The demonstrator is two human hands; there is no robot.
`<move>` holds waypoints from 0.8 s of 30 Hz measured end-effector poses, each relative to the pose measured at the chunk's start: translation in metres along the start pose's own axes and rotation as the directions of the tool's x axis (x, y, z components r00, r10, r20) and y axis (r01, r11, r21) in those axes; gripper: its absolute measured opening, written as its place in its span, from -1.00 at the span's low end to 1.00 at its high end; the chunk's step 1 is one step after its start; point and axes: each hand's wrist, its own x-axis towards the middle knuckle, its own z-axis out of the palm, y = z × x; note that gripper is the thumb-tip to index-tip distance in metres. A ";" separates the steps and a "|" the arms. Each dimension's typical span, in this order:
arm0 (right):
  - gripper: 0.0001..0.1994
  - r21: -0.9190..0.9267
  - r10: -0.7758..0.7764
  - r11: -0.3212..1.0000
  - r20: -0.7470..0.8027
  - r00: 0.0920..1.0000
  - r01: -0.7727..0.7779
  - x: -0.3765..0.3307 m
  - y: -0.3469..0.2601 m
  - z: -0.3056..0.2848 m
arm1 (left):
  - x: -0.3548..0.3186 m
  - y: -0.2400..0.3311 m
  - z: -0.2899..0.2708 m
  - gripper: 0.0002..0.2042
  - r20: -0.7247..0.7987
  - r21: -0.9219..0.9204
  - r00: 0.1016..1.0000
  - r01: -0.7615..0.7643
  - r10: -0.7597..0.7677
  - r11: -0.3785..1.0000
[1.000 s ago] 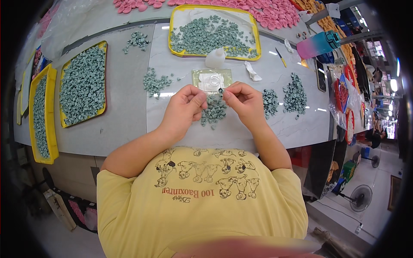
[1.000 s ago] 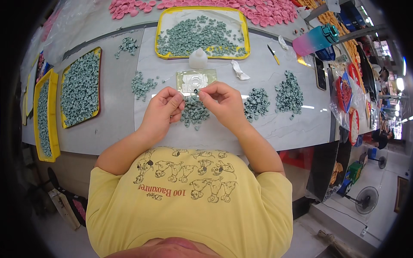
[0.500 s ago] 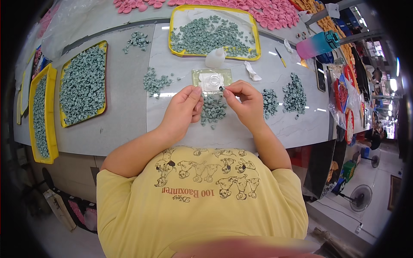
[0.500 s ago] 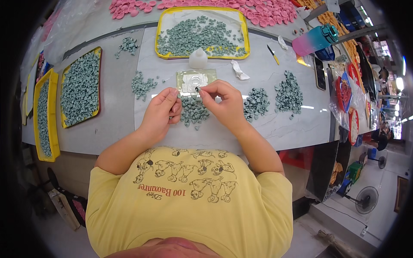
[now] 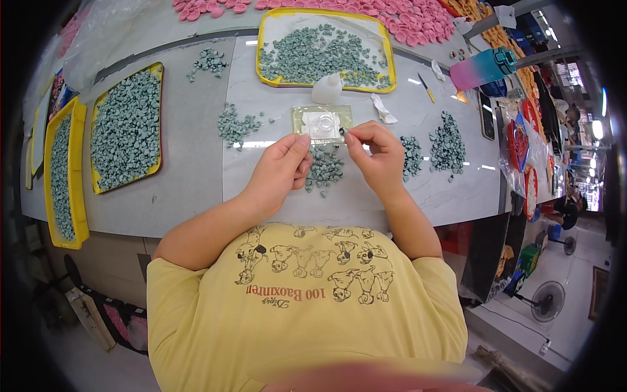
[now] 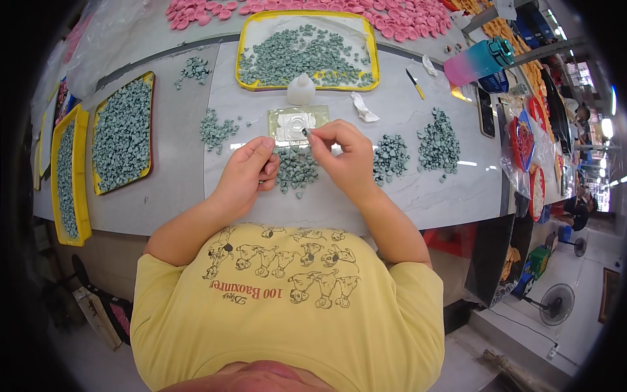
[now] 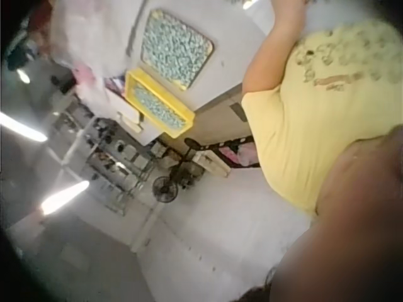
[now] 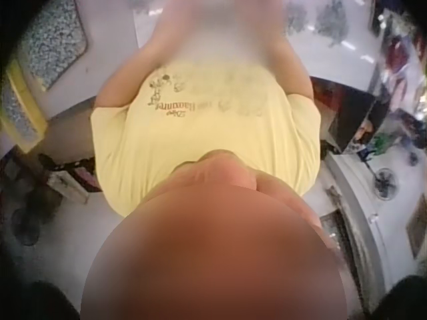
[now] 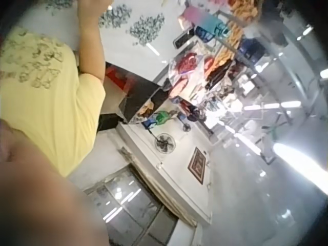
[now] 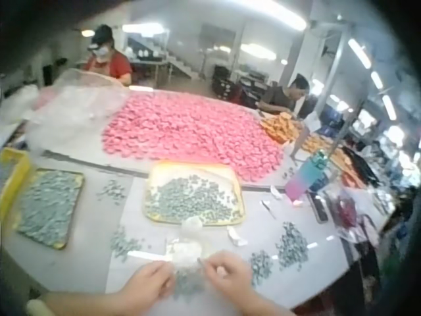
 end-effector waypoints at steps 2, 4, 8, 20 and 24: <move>-0.94 0.041 0.025 0.999 -0.023 0.999 -0.024 0.000 0.002 -0.002 | 0.001 0.000 0.000 -0.79 0.006 0.015 1.000 0.006 -0.006 1.000; -0.94 0.032 0.055 0.998 0.021 0.998 -0.056 0.000 0.002 -0.004 | 0.003 -0.002 0.002 -0.80 -0.003 0.002 1.000 0.008 -0.008 1.000; -0.94 0.023 0.022 0.999 0.049 0.999 -0.024 -0.002 0.002 -0.005 | 0.005 -0.004 0.004 -0.80 0.006 0.015 1.000 0.008 -0.008 1.000; -0.95 0.048 0.047 0.998 0.037 0.998 -0.049 0.002 0.006 -0.013 | 0.008 -0.003 0.007 -0.80 0.012 0.053 1.000 0.011 -0.012 0.999; -0.95 0.080 0.065 0.995 0.028 0.997 -0.067 0.002 0.003 -0.016 | 0.007 -0.002 0.011 -0.80 0.007 0.058 1.000 0.010 -0.011 0.998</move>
